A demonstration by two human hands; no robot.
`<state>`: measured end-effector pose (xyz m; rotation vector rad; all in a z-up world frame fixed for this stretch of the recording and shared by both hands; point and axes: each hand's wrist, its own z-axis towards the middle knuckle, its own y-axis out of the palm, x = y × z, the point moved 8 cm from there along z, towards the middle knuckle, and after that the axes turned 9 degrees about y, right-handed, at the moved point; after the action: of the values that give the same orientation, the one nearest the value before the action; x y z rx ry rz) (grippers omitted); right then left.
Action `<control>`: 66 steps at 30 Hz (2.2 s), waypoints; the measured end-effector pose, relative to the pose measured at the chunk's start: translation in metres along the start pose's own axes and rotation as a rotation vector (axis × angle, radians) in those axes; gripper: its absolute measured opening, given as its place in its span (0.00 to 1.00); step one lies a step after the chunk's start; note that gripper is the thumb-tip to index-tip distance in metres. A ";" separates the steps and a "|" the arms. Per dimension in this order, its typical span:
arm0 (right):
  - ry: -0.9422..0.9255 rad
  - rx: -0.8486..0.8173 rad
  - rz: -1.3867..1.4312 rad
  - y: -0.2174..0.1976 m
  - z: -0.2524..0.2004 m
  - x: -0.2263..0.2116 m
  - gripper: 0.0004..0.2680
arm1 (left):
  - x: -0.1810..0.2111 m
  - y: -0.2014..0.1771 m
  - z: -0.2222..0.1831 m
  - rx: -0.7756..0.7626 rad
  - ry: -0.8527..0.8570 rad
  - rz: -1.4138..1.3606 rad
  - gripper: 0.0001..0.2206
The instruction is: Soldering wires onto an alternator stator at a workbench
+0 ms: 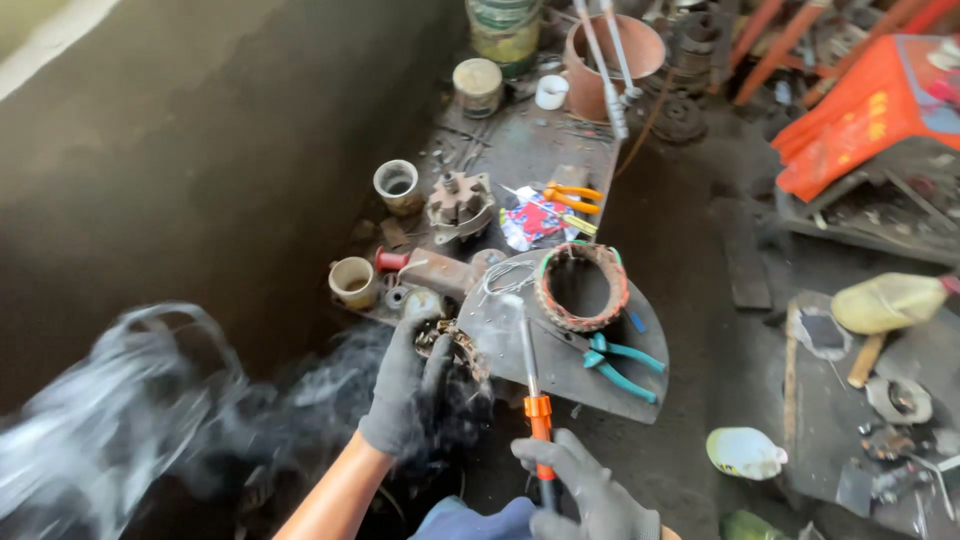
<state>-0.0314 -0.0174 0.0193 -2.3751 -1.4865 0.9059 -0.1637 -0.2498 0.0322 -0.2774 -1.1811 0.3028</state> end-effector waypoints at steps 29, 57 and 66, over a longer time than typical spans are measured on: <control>0.192 1.228 0.226 0.073 0.026 0.059 0.20 | 0.007 0.016 0.005 -0.091 0.372 0.008 0.15; 0.081 1.394 0.018 0.065 0.010 0.031 0.18 | 0.002 0.016 0.008 -0.192 0.314 0.080 0.18; 0.162 1.161 0.327 0.053 0.010 0.036 0.17 | -0.003 0.019 0.015 -0.245 0.207 0.037 0.15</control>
<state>0.0137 -0.0128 -0.0277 -1.6996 -0.2754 1.1541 -0.1805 -0.2327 0.0279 -0.5325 -1.0082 0.1570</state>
